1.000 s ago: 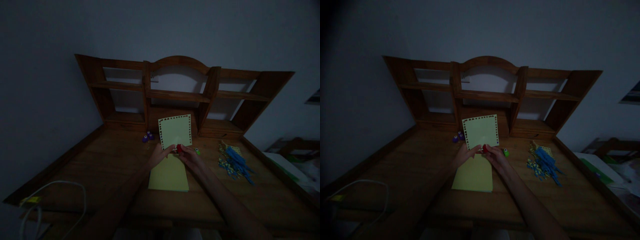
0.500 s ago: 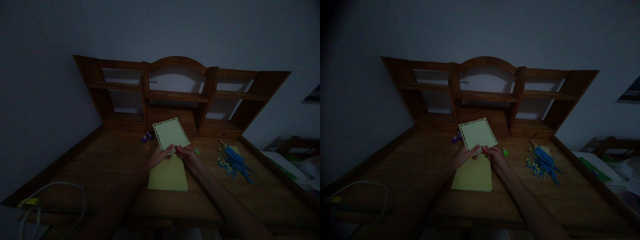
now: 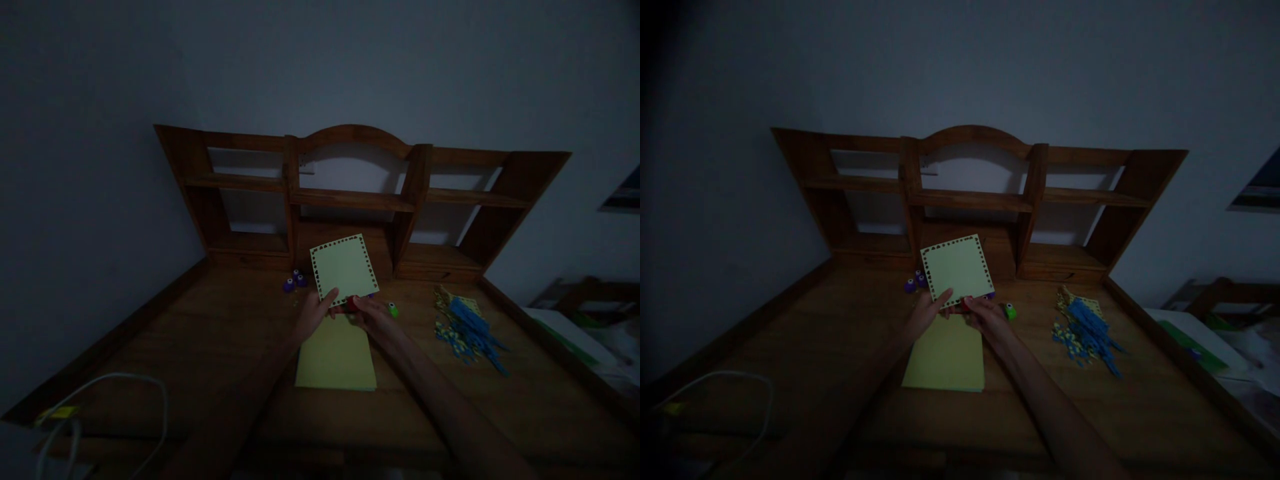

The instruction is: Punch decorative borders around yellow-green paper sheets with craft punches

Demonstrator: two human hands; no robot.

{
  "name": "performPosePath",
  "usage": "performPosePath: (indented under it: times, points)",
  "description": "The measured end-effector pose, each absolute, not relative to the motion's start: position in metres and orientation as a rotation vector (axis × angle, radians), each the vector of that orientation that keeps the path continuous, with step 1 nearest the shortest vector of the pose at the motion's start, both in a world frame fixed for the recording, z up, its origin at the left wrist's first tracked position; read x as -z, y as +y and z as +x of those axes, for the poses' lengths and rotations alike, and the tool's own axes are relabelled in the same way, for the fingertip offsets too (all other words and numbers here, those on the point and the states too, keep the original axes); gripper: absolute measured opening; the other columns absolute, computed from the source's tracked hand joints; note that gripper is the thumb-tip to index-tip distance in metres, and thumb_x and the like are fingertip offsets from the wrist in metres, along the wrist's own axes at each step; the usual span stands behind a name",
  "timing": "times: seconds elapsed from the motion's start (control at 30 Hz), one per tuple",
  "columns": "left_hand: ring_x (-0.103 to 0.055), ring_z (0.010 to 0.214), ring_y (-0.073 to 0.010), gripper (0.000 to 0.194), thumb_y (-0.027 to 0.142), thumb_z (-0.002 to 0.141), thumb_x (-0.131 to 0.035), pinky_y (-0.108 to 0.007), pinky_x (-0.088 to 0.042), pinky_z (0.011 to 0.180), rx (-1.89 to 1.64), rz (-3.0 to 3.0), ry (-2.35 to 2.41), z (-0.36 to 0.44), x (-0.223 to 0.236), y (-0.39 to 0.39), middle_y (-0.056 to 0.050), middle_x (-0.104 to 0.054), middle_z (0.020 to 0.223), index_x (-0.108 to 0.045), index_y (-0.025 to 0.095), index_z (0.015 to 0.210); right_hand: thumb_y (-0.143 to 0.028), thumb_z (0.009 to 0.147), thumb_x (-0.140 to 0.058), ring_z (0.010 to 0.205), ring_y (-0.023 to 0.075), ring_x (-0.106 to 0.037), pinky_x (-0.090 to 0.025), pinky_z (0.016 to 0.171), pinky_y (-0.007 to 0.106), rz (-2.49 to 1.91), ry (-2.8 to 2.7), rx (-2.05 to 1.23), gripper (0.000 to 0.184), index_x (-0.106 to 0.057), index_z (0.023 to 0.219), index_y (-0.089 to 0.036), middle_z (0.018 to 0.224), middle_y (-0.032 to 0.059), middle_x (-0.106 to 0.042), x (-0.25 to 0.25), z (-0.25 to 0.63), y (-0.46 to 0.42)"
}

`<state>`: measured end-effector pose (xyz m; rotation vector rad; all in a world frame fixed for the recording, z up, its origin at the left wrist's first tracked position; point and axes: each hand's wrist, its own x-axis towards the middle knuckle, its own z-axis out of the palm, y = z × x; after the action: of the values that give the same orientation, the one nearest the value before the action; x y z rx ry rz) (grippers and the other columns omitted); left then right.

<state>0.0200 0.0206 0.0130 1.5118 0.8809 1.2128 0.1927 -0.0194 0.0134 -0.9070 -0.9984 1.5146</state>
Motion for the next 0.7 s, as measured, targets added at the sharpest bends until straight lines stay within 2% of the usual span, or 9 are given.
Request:
performPosePath:
  times: [0.1, 0.27, 0.47, 0.57, 0.7]
  points:
    - [-0.053, 0.043, -0.0129, 0.041, 0.051, 0.083, -0.057, -0.023, -0.042, 0.045, -1.288, 1.476, 0.887, 0.0183, -0.0111, 0.0246, -0.004, -0.062, 0.055, -0.063, 0.015, 0.066, -0.036, 0.064, -0.081, 0.064, 0.0123, -0.057, -0.039, 0.057, 0.025, -0.9, -0.936, -1.557, 0.029, -0.071, 0.084, -0.018, 0.08, 0.0032, -0.069, -0.0116, 0.1915, -0.0204]
    - [-0.054, 0.043, -0.014, 0.037, 0.049, 0.078, -0.064, -0.024, -0.04, 0.045, -1.35, 1.316, 0.938, 0.014, -0.0083, 0.029, -0.004, -0.062, 0.055, -0.063, 0.015, 0.064, -0.032, 0.064, -0.082, 0.061, 0.0094, -0.055, -0.041, 0.06, 0.024, -0.908, -0.914, -1.598, 0.028, -0.073, 0.085, -0.017, 0.078, 0.0013, -0.068, -0.0063, 0.1927, -0.0175]
    - [-0.052, 0.043, -0.0137, 0.04, 0.05, 0.08, -0.061, -0.024, -0.039, 0.044, -1.342, 1.356, 0.955, 0.0124, -0.0095, 0.0283, -0.004, -0.061, 0.053, -0.062, 0.015, 0.06, -0.03, 0.067, -0.08, 0.063, 0.0101, -0.056, -0.041, 0.058, 0.022, -0.912, -0.912, -1.623, 0.027, -0.073, 0.088, -0.016, 0.082, 0.0037, -0.069, -0.0062, 0.1937, -0.0171]
    - [-0.052, 0.042, -0.0134, 0.038, 0.049, 0.08, -0.061, -0.024, -0.038, 0.044, -1.334, 1.34, 0.948, 0.0133, -0.0098, 0.0276, -0.004, -0.061, 0.053, -0.063, 0.015, 0.063, -0.031, 0.069, -0.079, 0.064, 0.0102, -0.057, -0.04, 0.056, 0.021, -0.881, -0.93, -1.634, 0.028, -0.072, 0.091, -0.015, 0.088, 0.0059, -0.07, -0.0059, 0.1928, -0.0172]
    - [-0.058, 0.05, -0.0175, 0.031, 0.046, 0.074, -0.068, -0.026, -0.042, 0.047, -1.374, 1.198, 0.952, 0.0149, -0.0108, 0.0274, -0.004, -0.064, 0.058, -0.067, 0.016, 0.076, -0.034, 0.072, -0.076, 0.058, 0.0089, -0.055, -0.038, 0.052, 0.02, -0.867, -0.898, -1.67, 0.026, -0.071, 0.09, -0.015, 0.081, 0.0046, -0.069, -0.0043, 0.1928, -0.0147]
